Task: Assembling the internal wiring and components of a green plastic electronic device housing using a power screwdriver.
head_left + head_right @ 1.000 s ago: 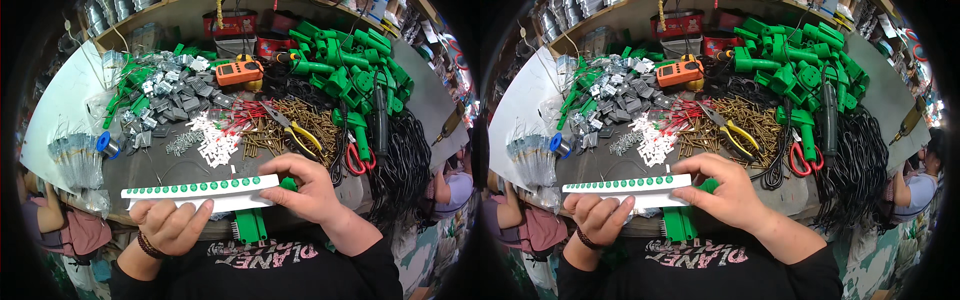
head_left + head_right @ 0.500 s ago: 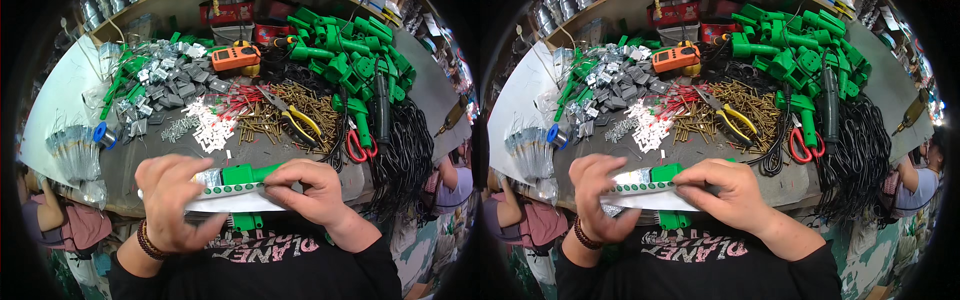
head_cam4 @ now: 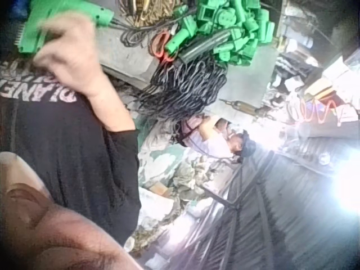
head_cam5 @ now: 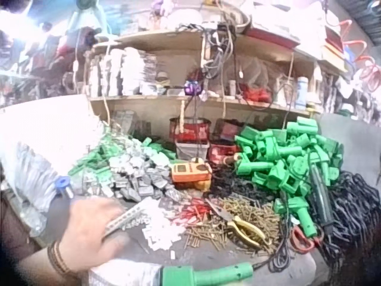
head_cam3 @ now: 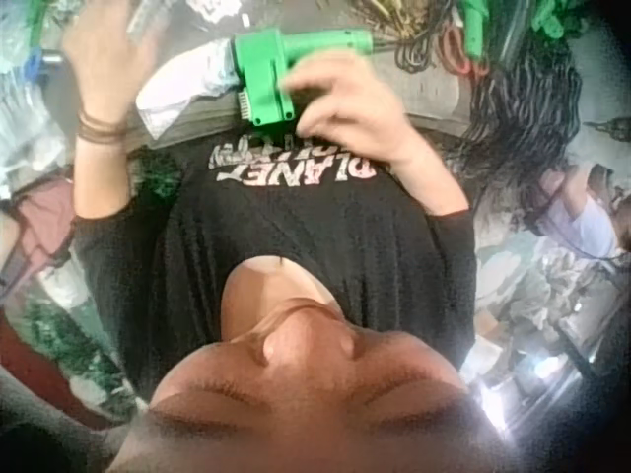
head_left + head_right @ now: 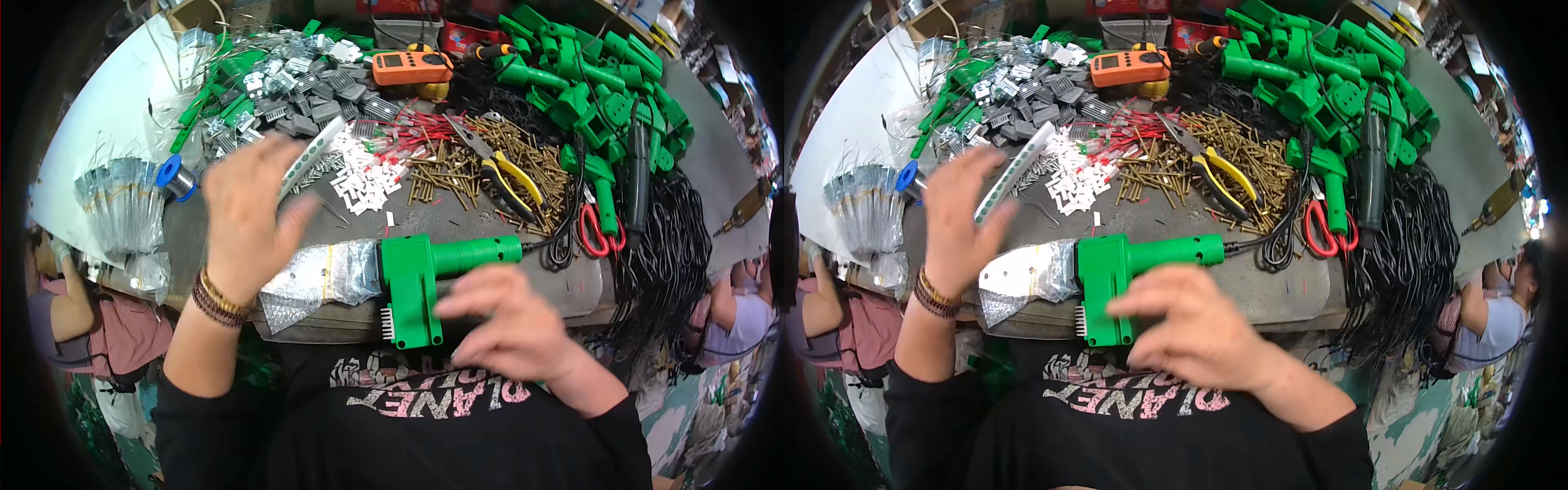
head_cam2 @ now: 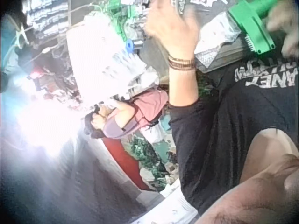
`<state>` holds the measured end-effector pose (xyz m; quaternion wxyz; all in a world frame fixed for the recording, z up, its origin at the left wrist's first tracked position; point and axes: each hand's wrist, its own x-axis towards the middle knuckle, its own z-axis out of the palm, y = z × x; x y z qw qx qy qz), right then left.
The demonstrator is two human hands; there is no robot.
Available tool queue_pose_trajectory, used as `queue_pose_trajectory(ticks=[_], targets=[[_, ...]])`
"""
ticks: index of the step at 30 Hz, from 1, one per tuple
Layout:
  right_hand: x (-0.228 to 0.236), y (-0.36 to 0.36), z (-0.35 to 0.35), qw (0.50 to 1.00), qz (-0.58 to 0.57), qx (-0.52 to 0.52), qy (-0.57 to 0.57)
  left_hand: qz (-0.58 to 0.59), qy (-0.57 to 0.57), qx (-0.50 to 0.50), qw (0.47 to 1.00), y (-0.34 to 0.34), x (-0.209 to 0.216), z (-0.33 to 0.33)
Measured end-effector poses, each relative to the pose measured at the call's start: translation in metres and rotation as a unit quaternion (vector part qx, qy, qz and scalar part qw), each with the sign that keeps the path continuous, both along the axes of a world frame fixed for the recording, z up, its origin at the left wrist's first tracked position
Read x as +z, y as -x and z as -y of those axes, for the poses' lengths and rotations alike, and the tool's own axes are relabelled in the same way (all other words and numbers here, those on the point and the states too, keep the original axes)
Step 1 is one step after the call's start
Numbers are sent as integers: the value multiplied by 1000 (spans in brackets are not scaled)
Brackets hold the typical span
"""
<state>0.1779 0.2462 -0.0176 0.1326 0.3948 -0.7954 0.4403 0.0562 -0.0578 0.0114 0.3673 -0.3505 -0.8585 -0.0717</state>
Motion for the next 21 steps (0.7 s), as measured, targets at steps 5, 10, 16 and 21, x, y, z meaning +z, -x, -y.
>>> queue_pose_trajectory(ticks=[5, 10, 16, 21], targets=[[-27, -11, 27, 990, -92, -13, -104, 290, -37, -193, 936, -36, -43, -12], [-29, -14, 29, 975, 146, -65, 154, 253, -42, -156, 954, -42, -54, -13], [-11, -10, 24, 999, 4, -24, 23, 264, -58, -157, 950, -42, -56, -13], [-20, -16, 20, 999, -15, -42, 14, 262, -63, -165, 949, -40, -58, -13]])
